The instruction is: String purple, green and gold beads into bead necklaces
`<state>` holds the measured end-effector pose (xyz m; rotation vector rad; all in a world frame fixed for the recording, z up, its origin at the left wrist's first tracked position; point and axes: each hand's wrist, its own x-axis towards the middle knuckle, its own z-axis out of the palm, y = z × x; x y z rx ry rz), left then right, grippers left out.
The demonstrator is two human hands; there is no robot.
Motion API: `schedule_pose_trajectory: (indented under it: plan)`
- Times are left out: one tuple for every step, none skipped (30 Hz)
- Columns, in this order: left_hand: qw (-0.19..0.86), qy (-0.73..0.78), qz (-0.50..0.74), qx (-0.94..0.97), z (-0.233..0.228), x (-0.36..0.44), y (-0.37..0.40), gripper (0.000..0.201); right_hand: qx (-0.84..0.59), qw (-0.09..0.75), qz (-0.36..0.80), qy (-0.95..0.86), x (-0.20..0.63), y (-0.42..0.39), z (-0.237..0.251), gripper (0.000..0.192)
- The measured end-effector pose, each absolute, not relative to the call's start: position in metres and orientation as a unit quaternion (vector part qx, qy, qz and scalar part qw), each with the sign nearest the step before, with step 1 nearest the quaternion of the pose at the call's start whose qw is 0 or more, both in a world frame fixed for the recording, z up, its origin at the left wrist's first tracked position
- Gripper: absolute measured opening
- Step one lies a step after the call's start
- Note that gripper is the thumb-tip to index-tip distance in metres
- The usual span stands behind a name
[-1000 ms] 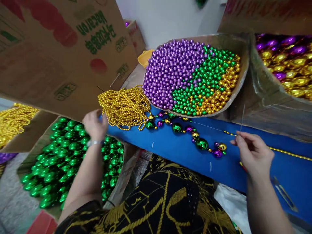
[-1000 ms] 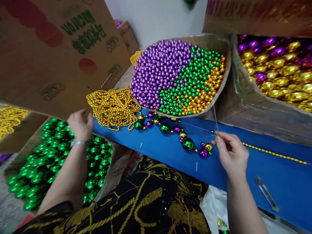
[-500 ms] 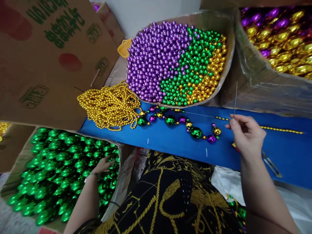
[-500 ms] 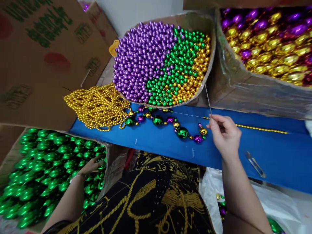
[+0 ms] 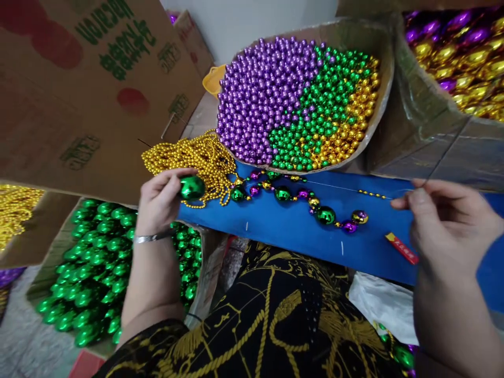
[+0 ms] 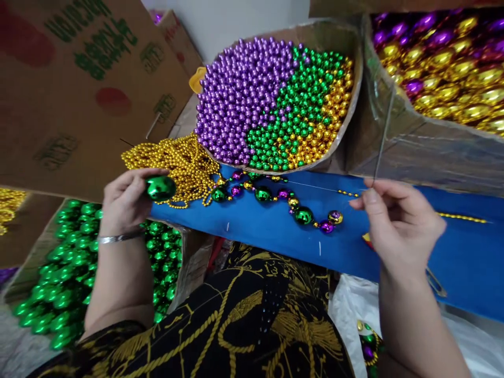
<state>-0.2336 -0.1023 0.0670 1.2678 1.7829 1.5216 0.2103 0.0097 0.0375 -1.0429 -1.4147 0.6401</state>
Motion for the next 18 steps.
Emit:
schedule_pose_trajectory:
  plan:
    - [0.283,0.610,0.586,0.452,0.065,-0.215,-0.087,0.043,-0.449,0.592,0.269,-0.613,0.210,0.009,0.043,0.021]
    - [0.339,0.577,0.603,0.435,0.060,-0.196,-0.073,0.044,-0.452,0.581,0.268,-0.621,0.210,0.008,0.047,0.022]
    - [0.402,0.549,0.607,0.411,0.054,-0.176,-0.061,0.045,-0.456,0.559,0.269,-0.638,0.211,0.005,0.049,0.021]
    - [0.467,0.519,0.602,0.387,0.047,-0.157,-0.050,0.047,-0.459,0.526,0.265,-0.665,0.211,0.002,0.049,0.020]
    - [0.531,0.488,0.590,0.363,0.040,-0.139,-0.040,0.047,-0.458,0.486,0.254,-0.699,0.211,-0.002,0.047,0.018]
    - [0.583,0.457,0.581,0.337,0.032,-0.122,-0.031,0.046,-0.452,0.446,0.236,-0.735,0.210,-0.006,0.043,0.016]
    - [0.624,0.430,0.576,0.308,0.025,-0.106,-0.023,0.044,-0.442,0.410,0.219,-0.768,0.209,-0.011,0.037,0.015]
    - [0.651,0.410,0.575,0.278,0.019,-0.094,-0.017,0.042,-0.429,0.382,0.204,-0.793,0.208,-0.016,0.031,0.014]
    - [0.668,0.396,0.577,0.253,0.014,-0.083,-0.011,0.041,-0.416,0.364,0.196,-0.810,0.206,-0.021,0.025,0.015]
    - [0.675,0.388,0.583,0.233,0.010,-0.076,-0.006,0.039,-0.405,0.355,0.197,-0.819,0.205,-0.025,0.020,0.016]
    - [0.677,0.383,0.589,0.220,0.007,-0.070,-0.003,0.037,-0.397,0.353,0.201,-0.823,0.204,-0.029,0.015,0.018]
    - [0.677,0.380,0.593,0.213,0.005,-0.066,0.000,0.036,-0.390,0.354,0.203,-0.825,0.203,-0.031,0.011,0.020]
    - [0.675,0.378,0.597,0.213,0.004,-0.064,0.001,0.035,-0.387,0.355,0.202,-0.827,0.202,-0.033,0.009,0.021]
    - [0.672,0.378,0.599,0.218,0.004,-0.063,0.002,0.035,-0.387,0.356,0.199,-0.827,0.202,-0.035,0.007,0.022]
    - [0.668,0.379,0.599,0.226,0.004,-0.062,0.003,0.035,-0.390,0.355,0.196,-0.827,0.202,-0.035,0.006,0.022]
    - [0.664,0.381,0.599,0.235,0.005,-0.062,0.003,0.036,-0.394,0.354,0.193,-0.826,0.202,-0.035,0.006,0.022]
    - [0.661,0.383,0.598,0.243,0.006,-0.061,0.003,0.039,-0.398,0.354,0.191,-0.825,0.202,-0.035,0.006,0.022]
    - [0.659,0.384,0.597,0.249,0.007,-0.061,0.004,0.042,-0.400,0.354,0.189,-0.824,0.202,-0.034,0.006,0.022]
